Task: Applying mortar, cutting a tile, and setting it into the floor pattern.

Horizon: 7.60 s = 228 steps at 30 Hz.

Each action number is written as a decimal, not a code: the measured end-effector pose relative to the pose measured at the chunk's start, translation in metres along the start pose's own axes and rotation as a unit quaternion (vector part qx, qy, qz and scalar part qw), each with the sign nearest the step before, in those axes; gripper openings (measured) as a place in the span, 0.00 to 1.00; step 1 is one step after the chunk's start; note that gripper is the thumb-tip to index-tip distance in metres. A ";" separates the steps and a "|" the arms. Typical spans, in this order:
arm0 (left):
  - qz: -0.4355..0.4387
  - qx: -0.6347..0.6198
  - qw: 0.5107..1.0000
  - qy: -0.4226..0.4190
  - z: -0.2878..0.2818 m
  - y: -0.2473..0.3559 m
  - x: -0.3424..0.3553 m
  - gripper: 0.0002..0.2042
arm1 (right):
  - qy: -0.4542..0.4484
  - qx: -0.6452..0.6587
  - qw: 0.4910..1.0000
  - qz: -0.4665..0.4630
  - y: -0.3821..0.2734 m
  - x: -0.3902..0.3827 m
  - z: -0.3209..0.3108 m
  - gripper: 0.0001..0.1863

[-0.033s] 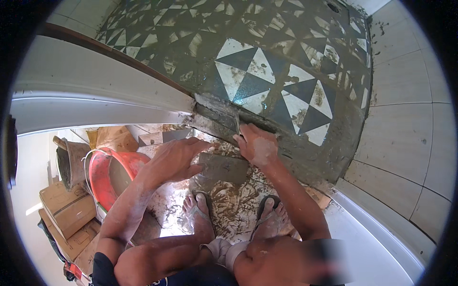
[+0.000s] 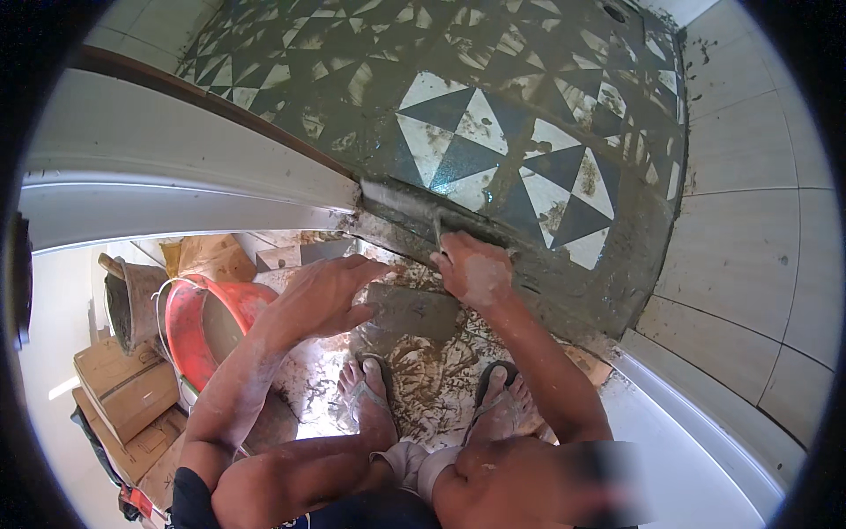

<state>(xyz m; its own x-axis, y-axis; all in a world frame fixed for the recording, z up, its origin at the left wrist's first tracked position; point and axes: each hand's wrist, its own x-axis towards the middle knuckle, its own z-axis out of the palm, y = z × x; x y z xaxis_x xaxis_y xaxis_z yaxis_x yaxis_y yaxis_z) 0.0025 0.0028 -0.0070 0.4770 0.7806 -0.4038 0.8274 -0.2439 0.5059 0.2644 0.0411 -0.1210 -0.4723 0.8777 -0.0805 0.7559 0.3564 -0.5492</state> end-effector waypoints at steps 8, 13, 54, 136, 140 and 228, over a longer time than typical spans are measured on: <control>-0.013 -0.004 0.999 -0.029 -0.001 0.002 0.001 0.29 | -0.022 0.015 0.999 0.021 0.003 0.011 -0.005 0.20; -0.003 -0.009 1.000 -0.023 -0.001 0.001 0.003 0.29 | 0.028 0.031 0.999 0.012 0.005 0.025 -0.013 0.19; -0.017 -0.053 0.996 -0.063 0.007 -0.008 0.048 0.30 | -0.058 0.060 0.996 0.002 0.008 0.050 -0.020 0.18; 0.019 -0.002 0.999 -0.028 0.003 0.034 0.004 0.30 | 0.060 -0.109 0.990 0.058 0.105 -0.103 -0.061 0.13; 0.016 0.003 0.999 -0.030 0.003 0.036 0.004 0.30 | 0.062 -0.083 0.993 0.048 0.096 -0.092 -0.051 0.13; -0.012 -0.006 0.995 -0.103 0.012 0.065 0.039 0.28 | 0.160 -0.143 0.971 0.109 0.143 -0.186 -0.081 0.09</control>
<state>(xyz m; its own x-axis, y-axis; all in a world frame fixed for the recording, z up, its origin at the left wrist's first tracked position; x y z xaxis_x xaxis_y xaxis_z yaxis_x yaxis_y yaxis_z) 0.0787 0.0107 0.0008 0.5082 0.6520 -0.5626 0.8365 -0.2184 0.5026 0.4968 -0.0451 -0.1166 -0.1570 0.9804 0.1192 0.9385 0.1857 -0.2910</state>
